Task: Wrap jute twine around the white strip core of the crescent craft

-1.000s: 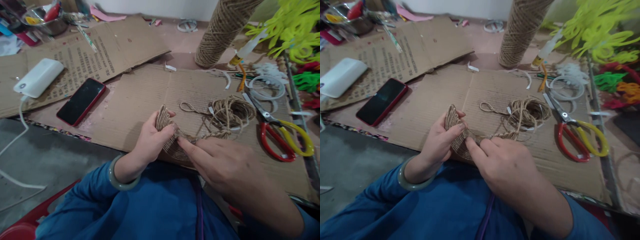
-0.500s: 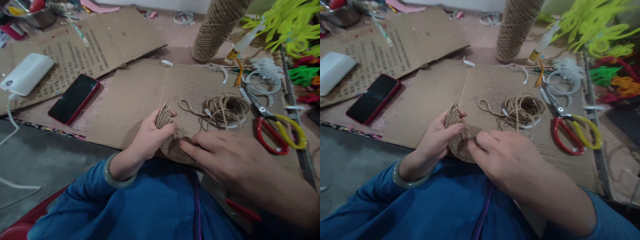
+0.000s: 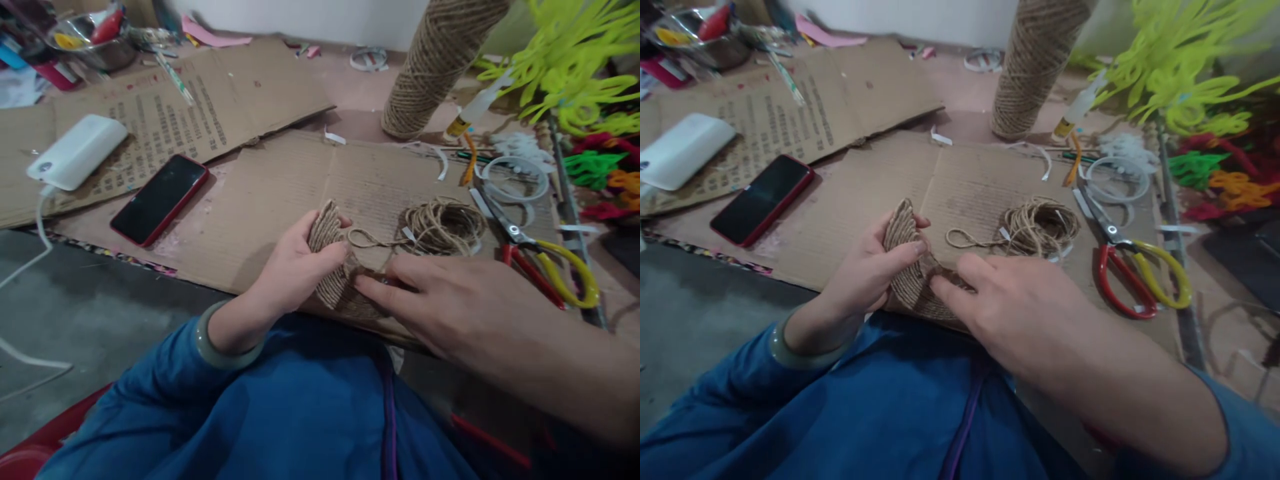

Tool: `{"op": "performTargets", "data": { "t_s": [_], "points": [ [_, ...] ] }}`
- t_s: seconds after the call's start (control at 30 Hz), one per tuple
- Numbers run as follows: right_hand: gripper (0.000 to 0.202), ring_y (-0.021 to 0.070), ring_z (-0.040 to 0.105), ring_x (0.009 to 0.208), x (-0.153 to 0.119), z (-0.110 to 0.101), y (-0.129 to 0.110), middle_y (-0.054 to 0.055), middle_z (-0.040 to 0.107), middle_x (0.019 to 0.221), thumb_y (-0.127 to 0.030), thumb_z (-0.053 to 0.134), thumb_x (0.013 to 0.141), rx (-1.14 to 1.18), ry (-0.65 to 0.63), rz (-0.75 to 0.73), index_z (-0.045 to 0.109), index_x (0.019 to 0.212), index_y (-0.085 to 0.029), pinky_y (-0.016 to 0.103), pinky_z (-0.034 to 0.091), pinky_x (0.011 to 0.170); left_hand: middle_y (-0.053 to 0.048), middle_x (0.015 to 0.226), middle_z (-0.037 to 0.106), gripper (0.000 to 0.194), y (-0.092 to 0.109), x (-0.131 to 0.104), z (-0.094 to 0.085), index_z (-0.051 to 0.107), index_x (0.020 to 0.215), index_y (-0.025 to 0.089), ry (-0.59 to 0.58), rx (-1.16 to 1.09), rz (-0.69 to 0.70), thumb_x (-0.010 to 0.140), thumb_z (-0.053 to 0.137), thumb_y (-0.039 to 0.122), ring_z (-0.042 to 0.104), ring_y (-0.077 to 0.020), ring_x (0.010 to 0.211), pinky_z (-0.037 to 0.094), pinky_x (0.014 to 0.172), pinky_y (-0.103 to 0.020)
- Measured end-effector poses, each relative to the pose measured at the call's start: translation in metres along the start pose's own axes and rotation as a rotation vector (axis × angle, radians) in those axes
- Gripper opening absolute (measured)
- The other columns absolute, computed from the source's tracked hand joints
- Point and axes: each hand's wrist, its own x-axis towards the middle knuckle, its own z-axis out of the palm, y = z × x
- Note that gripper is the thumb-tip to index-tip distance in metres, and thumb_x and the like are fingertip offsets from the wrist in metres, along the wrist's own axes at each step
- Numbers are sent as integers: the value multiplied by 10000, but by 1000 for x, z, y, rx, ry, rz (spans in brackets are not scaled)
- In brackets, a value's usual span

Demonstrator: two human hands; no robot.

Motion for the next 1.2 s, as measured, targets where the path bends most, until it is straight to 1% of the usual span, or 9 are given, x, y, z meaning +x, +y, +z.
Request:
{"op": "performTargets", "data": {
  "t_s": [0.17, 0.27, 0.4, 0.53, 0.67, 0.8, 0.9, 1.03, 1.2],
  "points": [
    [323, 250, 647, 802, 0, -13, 13, 118, 662, 1024, -157, 461, 852, -57, 130, -60, 712, 1037, -240, 348, 478, 585, 39, 749, 618, 240, 25, 7, 7, 602, 942, 194, -70, 130, 27, 712, 648, 143, 572, -99, 657, 456, 656, -223],
    [302, 287, 647, 969, -2, -14, 27, 94, 643, 1197, -232, 465, 895, 6, 189, -65, 725, 1039, -282, 381, 514, 692, 21, 786, 635, 263, 35, 16, 16, 594, 940, 171, -118, 119, 0, 690, 638, 106, 588, -108, 677, 458, 647, -225],
    [316, 200, 677, 858, -10, -5, 45, 46, 722, 1032, -211, 456, 925, 157, 148, -63, 702, 1111, -280, 317, 510, 706, 14, 810, 644, 231, 43, 29, 29, 607, 901, 144, -201, 107, 22, 692, 600, 45, 606, -99, 730, 475, 713, -219],
    [344, 153, 673, 739, -18, 4, 55, 35, 734, 903, -162, 469, 915, 273, 196, 8, 687, 1165, -252, 251, 480, 647, -7, 839, 672, 256, 48, 43, 41, 625, 932, 120, -263, 97, 21, 693, 603, 32, 622, -114, 768, 488, 763, -240],
    [321, 157, 663, 752, -21, 9, 57, 50, 722, 895, -170, 477, 916, 316, 258, 86, 698, 1143, -221, 252, 470, 658, -44, 900, 702, 326, 43, 56, 47, 600, 1033, 120, -268, 19, -58, 715, 653, 76, 644, -139, 787, 502, 801, -286],
    [311, 140, 640, 766, -22, 13, 62, 68, 694, 904, -185, 479, 923, 441, 283, 147, 687, 1156, -183, 238, 467, 655, -66, 939, 715, 259, 26, 64, 44, 617, 1034, 130, -259, -164, -69, 801, 652, 238, 659, -154, 794, 519, 781, -295],
    [311, 139, 649, 808, -21, 16, 68, 74, 694, 916, -185, 482, 922, 496, 299, 160, 676, 1164, -167, 240, 487, 688, -76, 929, 730, 260, 14, 62, 41, 656, 1011, 123, -317, -285, -94, 825, 629, 304, 677, -179, 824, 527, 811, -316],
    [298, 133, 669, 841, -20, 18, 73, 72, 711, 933, -167, 482, 913, 546, 352, 175, 677, 1138, -173, 239, 518, 720, -89, 810, 741, 228, 8, 54, 41, 699, 850, 93, -386, -286, -212, 731, 727, 286, 693, -205, 796, 528, 811, -332],
    [292, 132, 677, 885, -20, 18, 66, 81, 712, 994, -141, 489, 900, 438, 385, 224, 685, 1115, -169, 238, 540, 756, -82, 843, 749, 222, 11, 52, 42, 714, 823, 108, -332, -244, -215, 641, 788, 212, 693, -200, 815, 520, 810, -315]
  ]
}}
